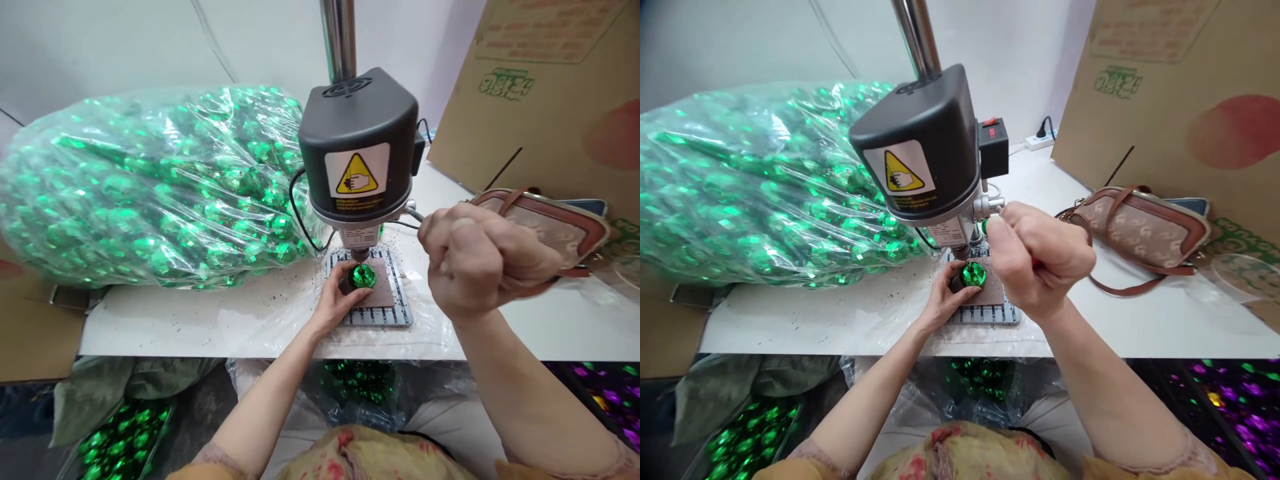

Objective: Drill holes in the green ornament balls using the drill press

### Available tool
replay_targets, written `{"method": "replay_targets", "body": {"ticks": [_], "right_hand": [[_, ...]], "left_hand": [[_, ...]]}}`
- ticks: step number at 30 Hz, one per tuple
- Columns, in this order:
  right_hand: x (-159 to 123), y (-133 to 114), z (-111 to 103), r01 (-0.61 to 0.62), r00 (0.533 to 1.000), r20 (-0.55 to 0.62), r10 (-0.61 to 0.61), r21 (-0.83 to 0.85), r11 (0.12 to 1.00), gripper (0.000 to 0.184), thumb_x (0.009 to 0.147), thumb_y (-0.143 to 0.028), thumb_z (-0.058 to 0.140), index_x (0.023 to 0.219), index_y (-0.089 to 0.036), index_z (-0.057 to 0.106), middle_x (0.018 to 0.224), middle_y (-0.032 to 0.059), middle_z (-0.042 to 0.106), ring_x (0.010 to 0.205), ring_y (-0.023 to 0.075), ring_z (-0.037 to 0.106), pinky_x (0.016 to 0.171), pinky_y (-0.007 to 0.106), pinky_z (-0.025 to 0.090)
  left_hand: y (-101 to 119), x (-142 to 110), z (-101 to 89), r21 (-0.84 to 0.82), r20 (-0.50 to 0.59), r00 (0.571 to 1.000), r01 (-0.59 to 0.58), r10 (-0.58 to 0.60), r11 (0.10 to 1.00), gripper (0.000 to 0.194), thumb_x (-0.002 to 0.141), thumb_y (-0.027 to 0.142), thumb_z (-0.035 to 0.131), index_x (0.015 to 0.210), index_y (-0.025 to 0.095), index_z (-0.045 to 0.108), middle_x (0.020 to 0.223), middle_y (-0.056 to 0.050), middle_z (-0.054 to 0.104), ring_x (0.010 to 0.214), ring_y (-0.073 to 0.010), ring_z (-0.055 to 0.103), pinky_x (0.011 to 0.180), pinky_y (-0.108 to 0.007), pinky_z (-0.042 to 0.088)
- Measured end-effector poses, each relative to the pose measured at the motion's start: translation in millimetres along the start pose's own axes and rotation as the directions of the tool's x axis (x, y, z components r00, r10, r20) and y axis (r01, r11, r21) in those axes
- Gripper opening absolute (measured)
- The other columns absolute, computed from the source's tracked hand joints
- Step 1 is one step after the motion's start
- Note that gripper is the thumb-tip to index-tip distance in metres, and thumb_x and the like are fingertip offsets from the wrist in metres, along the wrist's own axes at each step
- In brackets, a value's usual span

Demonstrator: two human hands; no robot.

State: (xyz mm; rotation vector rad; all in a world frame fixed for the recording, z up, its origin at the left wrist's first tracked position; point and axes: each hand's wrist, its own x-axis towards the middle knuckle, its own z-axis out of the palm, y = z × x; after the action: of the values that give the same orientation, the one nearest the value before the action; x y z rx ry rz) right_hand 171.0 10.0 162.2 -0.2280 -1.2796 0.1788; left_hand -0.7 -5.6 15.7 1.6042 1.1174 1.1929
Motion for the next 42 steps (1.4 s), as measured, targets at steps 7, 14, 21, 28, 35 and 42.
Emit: {"method": "replay_targets", "body": {"ticks": [7, 14, 21, 28, 35, 42], "right_hand": [[-6.3, 3.6, -3.8, 0.101, 0.995, 0.007, -0.101, -0.003, 0.995, 0.046, 0.086, -0.013, 0.057, 0.059, -0.018, 0.02, 0.05, -0.006, 0.023, 0.041, 0.0038, 0.029, 0.042, 0.026, 0.028], [-12.1, 13.7, -6.9, 0.222, 0.974, 0.045, -0.223, 0.029, 0.975, 0.046, 0.085, -0.014, 0.055, 0.058, -0.02, 0.018, 0.05, -0.0052, 0.03, 0.038, 0.0042, 0.031, 0.038, 0.026, 0.027], [-25.0, 19.7, -10.3, 0.282, 0.958, 0.038, -0.284, 0.035, 0.959, 0.045, 0.081, -0.009, 0.054, 0.057, -0.021, 0.018, 0.048, -0.0062, 0.032, 0.035, 0.0048, 0.031, 0.037, 0.027, 0.029], [-10.8, 0.6, 1.1, 0.004, 0.998, -0.057, -0.008, -0.079, 0.997, 0.051, 0.085, -0.013, 0.059, 0.053, -0.018, 0.019, 0.045, -0.006, 0.025, 0.037, 0.004, 0.028, 0.04, 0.028, 0.021], [42.9, -10.9, 22.7, -0.227, 0.968, -0.106, 0.228, 0.021, 0.974, 0.047, 0.087, -0.016, 0.064, 0.052, -0.02, 0.033, 0.044, -0.0071, 0.029, 0.039, 0.0052, 0.031, 0.044, 0.029, 0.019], [36.8, -5.5, 23.5, -0.139, 0.98, -0.152, 0.131, -0.041, 0.989, 0.053, 0.084, -0.04, 0.069, 0.054, -0.023, 0.029, 0.046, -0.0071, 0.03, 0.038, 0.0066, 0.034, 0.044, 0.03, 0.021]], "left_hand": [[2.3, -1.0, 0.5, 0.0, 0.011, 1.0, 0.002, -0.002, 1.0, 0.054, 0.078, 0.043, 0.082, 0.121, 0.021, 0.058, 0.123, -0.009, 0.064, 0.118, -0.0242, 0.061, 0.106, -0.039, 0.046], [8.0, -0.4, 2.4, -0.013, -0.004, 1.0, -0.007, 0.006, 1.0, 0.053, 0.078, 0.043, 0.083, 0.117, 0.019, 0.057, 0.119, -0.01, 0.066, 0.114, -0.0236, 0.064, 0.101, -0.037, 0.05], [6.6, -1.5, 1.2, 0.0, 0.006, 1.0, 0.002, -0.002, 1.0, 0.055, 0.078, 0.045, 0.082, 0.119, 0.02, 0.057, 0.121, -0.01, 0.065, 0.115, -0.0246, 0.063, 0.103, -0.039, 0.049], [2.5, 1.8, 4.7, -0.021, -0.008, 1.0, 0.01, -0.01, 1.0, 0.057, 0.077, 0.046, 0.082, 0.12, 0.02, 0.057, 0.119, -0.01, 0.067, 0.112, -0.0242, 0.064, 0.101, -0.04, 0.05], [17.9, -50.4, 14.6, 0.306, -0.266, 0.943, -0.113, 0.198, 0.945, 0.048, 0.076, 0.04, 0.081, 0.114, 0.021, 0.058, 0.109, -0.01, 0.067, 0.104, -0.0247, 0.067, 0.091, -0.041, 0.055], [-18.9, -164.7, 8.5, 0.5, 0.445, 0.841, -0.518, 0.307, 0.694, 0.024, 0.089, 0.03, 0.066, 0.114, 0.03, 0.069, 0.12, -0.014, 0.071, 0.09, -0.0237, 0.071, 0.074, -0.035, 0.058]]}}
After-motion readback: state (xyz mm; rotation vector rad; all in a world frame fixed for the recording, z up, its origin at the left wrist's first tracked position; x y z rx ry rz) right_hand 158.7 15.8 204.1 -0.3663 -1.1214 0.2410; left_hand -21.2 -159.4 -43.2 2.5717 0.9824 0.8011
